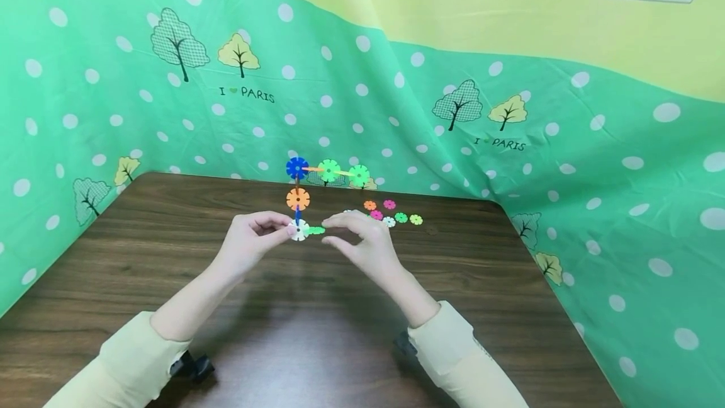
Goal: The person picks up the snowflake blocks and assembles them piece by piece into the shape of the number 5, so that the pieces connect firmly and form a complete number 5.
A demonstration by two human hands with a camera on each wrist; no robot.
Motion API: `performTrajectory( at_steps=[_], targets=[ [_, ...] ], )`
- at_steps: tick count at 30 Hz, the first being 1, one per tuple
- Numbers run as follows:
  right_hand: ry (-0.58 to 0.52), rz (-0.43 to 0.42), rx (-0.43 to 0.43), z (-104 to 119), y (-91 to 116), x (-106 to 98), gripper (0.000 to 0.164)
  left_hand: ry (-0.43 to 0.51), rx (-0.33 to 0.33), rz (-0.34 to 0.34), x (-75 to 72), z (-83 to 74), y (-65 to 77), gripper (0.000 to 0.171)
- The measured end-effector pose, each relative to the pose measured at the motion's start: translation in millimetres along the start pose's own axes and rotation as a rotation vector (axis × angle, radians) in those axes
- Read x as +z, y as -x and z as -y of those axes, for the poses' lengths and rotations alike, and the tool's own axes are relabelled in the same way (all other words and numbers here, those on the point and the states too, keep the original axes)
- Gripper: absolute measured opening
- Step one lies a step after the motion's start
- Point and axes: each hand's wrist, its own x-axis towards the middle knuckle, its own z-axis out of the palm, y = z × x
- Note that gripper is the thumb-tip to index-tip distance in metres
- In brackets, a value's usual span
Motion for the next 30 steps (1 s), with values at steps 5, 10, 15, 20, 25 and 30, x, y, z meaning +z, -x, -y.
performTrajectory(
  at_steps=[5,10,15,20,25,30],
  targets=[
    [0.022,0.062,0.035,-15,3,-18,0.03,-0.015,-0.003,-0.006,-7.0,2.6,-0.5,0.016],
    [0.046,0.121,0.079,-38,6,-39,0.031,-0.023,-0.01,-0.02,-14.5,6.0,-0.1,0.019],
    [0.093,0.177,0.126,-62,13,-57,0.033,-0.031,-0.01,-0.022,-21.2,8.4,0.9,0.021],
    [0.17,0.235,0.192,-84,22,-74,0.033,-0.032,-0.013,-0.024,-28.2,9.9,2.6,0.021],
    [0.223,0.296,0.314,-112,32,-91,0.033,-0.044,-0.022,-0.032,-33.5,12.1,4.4,0.022],
    [0.253,0.34,0.475,-137,43,-105,0.034,-0.043,-0.031,-0.041,-36.9,14.3,6.3,0.023]
  ],
)
